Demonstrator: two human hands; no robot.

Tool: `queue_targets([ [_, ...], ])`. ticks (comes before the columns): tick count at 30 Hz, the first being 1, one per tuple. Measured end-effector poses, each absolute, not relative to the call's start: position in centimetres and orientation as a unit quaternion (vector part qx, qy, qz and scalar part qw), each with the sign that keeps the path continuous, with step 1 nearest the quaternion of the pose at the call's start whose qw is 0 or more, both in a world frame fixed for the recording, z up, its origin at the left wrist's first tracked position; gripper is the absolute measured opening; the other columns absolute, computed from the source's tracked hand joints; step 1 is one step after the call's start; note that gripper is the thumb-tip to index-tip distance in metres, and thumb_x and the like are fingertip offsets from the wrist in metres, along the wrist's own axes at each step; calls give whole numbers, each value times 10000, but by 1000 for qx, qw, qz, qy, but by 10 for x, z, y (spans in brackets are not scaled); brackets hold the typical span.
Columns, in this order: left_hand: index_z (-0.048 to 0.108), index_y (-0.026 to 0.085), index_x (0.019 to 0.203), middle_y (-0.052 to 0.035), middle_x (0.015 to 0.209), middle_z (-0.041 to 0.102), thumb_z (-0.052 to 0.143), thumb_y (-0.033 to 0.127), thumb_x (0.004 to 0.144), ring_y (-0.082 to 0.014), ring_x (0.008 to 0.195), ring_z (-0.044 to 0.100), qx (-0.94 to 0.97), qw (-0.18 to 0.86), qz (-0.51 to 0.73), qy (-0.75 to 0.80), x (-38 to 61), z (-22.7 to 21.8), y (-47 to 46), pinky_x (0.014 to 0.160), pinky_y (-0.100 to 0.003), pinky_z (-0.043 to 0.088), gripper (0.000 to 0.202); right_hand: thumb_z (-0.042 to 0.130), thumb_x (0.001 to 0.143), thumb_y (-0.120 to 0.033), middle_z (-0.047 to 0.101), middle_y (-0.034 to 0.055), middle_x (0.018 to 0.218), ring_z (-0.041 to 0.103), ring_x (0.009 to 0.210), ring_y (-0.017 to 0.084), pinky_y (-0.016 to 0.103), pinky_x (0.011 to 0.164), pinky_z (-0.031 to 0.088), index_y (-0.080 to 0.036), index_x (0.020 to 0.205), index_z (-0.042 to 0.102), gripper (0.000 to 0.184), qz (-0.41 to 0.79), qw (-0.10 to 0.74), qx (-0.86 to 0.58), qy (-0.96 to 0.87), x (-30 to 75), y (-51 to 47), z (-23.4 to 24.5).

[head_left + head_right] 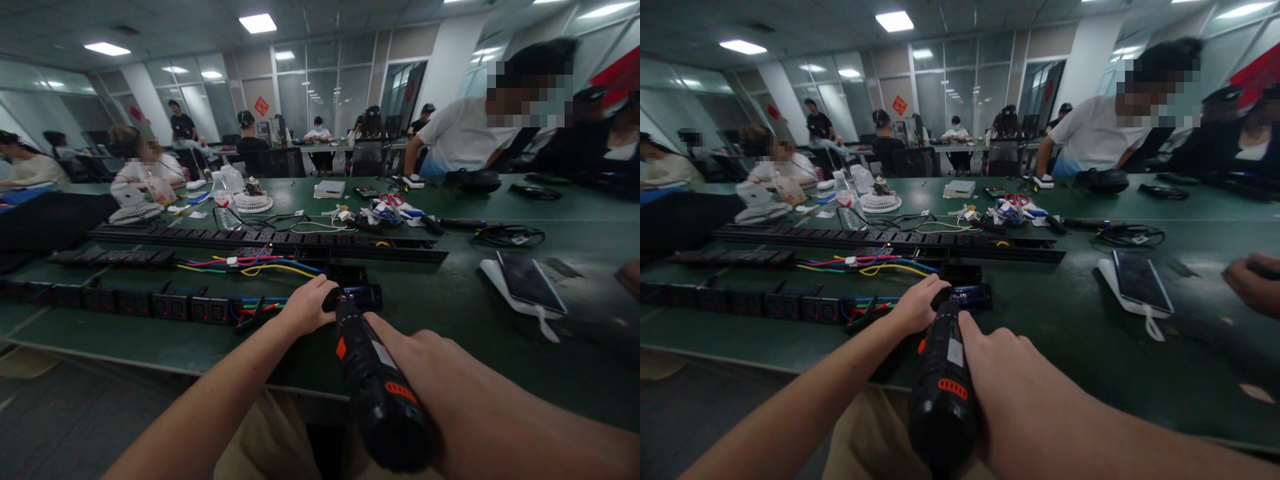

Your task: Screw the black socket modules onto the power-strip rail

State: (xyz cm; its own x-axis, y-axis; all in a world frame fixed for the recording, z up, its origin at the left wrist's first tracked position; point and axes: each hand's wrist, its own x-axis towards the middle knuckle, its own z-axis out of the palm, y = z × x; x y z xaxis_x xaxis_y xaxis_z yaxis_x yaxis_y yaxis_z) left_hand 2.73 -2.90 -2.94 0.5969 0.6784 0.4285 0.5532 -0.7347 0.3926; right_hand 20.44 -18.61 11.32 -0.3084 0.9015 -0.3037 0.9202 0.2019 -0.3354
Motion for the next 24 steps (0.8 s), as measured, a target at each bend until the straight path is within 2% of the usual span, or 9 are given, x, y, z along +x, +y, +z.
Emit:
queue_targets([
  [4,583,199,1119,-52,1027,554,684,286,817,-204,934,584,887,106,286,346,27,-30,-29,851,-318,517,330,712,697,-115,621,87,1013,627,849,281,297,697,500,-168,1352,431,715,-236,16,577,782,204,-187,118],
  [10,587,201,1099,-47,1017,556,692,300,818,-195,927,582,889,95,288,343,28,-31,-29,847,-304,514,315,726,680,-66,616,121,1009,618,913,329,338,749,496,-170,1397,414,790,-244,79,609,751,195,-190,130],
  [15,581,200,1094,-43,1019,556,696,314,816,-192,922,580,889,92,285,346,29,-32,-29,839,-300,512,322,695,691,-40,615,124,1015,614,927,328,346,772,496,-175,1418,416,789,-216,94,609,757,193,-191,131],
  [19,587,202,1081,-42,1007,558,693,339,818,-192,907,581,888,93,282,351,29,-31,-29,819,-299,513,314,732,659,-38,617,127,1030,610,923,331,380,801,502,-171,1454,398,873,-212,115,608,756,194,-190,131],
  [24,591,204,1063,-41,987,559,691,360,821,-195,891,584,887,94,280,353,29,-28,-30,793,-300,513,305,707,695,-26,621,126,1026,610,916,330,403,806,512,-173,1430,440,796,-208,119,609,756,191,-189,135],
])
